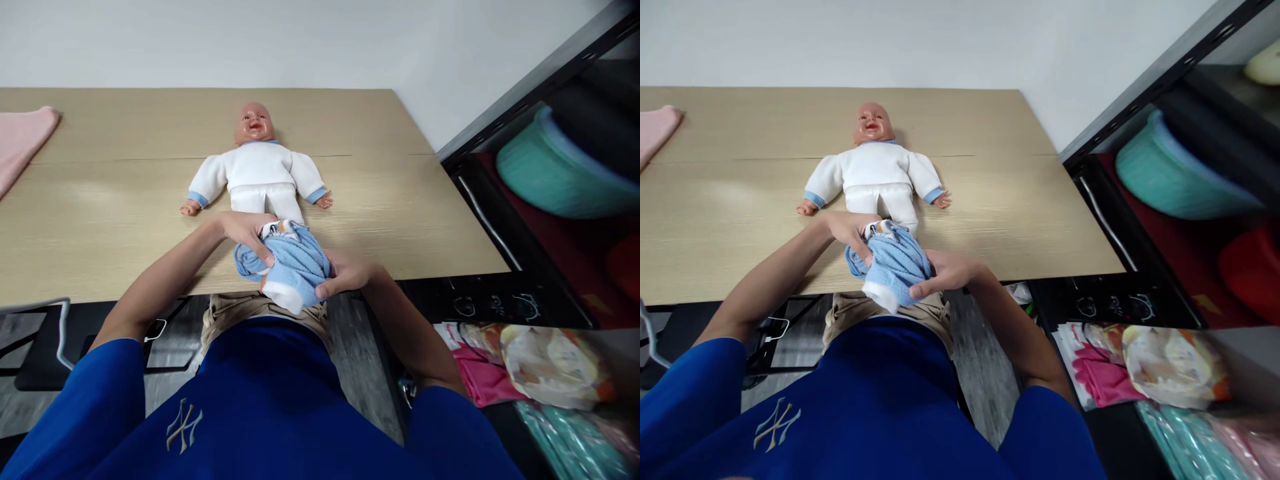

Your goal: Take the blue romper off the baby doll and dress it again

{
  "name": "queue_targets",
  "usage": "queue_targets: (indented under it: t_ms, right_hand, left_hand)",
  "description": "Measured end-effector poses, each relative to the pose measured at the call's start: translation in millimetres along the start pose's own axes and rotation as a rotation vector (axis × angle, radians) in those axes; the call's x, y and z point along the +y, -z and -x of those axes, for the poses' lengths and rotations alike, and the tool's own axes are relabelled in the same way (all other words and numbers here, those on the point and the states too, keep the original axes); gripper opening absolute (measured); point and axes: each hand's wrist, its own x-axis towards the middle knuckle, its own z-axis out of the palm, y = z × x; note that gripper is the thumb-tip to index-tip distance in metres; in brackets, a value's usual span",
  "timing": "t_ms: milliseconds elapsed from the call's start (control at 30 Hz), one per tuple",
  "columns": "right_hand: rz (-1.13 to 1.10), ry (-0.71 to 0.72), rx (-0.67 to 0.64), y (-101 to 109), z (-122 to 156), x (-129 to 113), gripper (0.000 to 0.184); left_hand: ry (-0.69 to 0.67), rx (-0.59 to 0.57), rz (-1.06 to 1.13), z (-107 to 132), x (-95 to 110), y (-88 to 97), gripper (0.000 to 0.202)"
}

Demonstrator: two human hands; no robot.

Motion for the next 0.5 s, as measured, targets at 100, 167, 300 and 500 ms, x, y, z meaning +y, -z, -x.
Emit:
queue_targets:
  t_ms: [100,167,300,500]
  right_hand:
    - [-0.020,0.039,0.154,-11,-1,-2,0.079]
    - [-0.075,0.033,0.284,-20,-1,0,0.073]
    - [-0.208,0.081,0.525,-34,-1,7,0.051]
    - [-0.085,0.080,0.622,-45,-3,-2,0.061]
  left_hand:
    - [-0.013,0.077,0.019,2,-1,-1.6,0.056]
    - [-0.029,0.132,0.015,4,-1,-2.5,0.059]
    - [-0.047,0.162,-0.011,5,-3,-5.1,0.061]
    - [-0.002,0.308,0.098,2,-19,-11.2,0.057]
